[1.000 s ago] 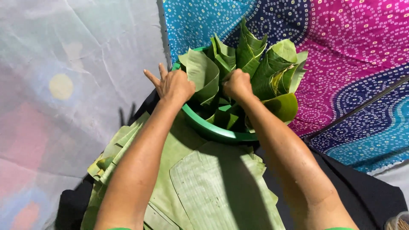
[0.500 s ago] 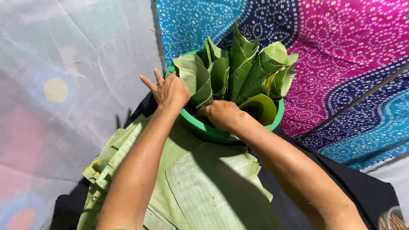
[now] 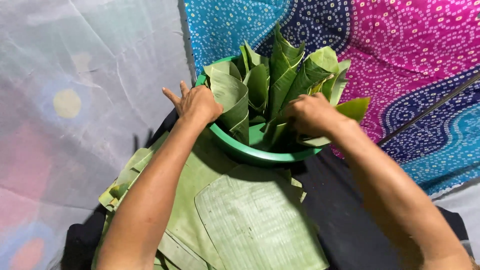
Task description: Wiping banana leaves with a cloth and folding them into conical shapes to be placed in a bucket.
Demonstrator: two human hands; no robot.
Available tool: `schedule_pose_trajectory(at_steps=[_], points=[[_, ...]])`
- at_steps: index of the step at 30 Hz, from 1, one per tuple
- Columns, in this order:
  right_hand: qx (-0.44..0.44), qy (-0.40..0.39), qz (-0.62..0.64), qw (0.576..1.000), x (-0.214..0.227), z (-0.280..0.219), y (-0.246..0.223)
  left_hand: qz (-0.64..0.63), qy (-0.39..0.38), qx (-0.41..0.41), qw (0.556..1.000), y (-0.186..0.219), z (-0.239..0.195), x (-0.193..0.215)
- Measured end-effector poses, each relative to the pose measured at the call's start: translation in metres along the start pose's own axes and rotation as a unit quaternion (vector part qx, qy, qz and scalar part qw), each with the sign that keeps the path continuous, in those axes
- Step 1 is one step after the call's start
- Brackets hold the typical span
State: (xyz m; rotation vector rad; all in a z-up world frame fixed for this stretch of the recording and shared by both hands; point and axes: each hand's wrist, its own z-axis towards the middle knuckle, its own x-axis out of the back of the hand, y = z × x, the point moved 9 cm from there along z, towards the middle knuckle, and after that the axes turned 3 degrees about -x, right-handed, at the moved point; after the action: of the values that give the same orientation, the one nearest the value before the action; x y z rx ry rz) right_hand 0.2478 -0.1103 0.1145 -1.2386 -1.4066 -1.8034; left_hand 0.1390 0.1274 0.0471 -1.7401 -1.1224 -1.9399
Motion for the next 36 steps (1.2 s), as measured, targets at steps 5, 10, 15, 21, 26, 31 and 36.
schedule_pose_trajectory(at_steps=[5,10,15,21,26,31,36], points=[[-0.050,-0.064,0.345,0.935,0.018,-0.029,0.007,0.056,-0.013,-0.036,0.998,0.003,-0.010,-0.004],[-0.016,-0.057,0.252,0.966,-0.003,-0.033,0.006,0.114,-0.011,-0.045,0.992,0.019,-0.030,0.008],[-0.023,-0.115,0.151,0.982,-0.014,-0.046,-0.003,0.103,0.013,-0.051,0.993,0.021,-0.039,0.020],[-0.009,-0.034,0.063,0.997,-0.023,-0.054,-0.024,0.077,0.138,-0.125,0.980,0.017,-0.060,0.026],[0.045,0.197,0.027,0.979,-0.012,-0.070,-0.042,-0.020,0.235,-0.274,0.932,0.043,-0.125,0.036],[0.057,0.328,0.063,0.941,0.018,-0.117,-0.063,-0.060,0.270,-0.329,0.903,0.044,-0.179,0.028],[-0.032,0.413,0.222,0.883,0.041,-0.182,-0.065,-0.093,0.276,-0.322,0.901,0.017,-0.206,0.009]])
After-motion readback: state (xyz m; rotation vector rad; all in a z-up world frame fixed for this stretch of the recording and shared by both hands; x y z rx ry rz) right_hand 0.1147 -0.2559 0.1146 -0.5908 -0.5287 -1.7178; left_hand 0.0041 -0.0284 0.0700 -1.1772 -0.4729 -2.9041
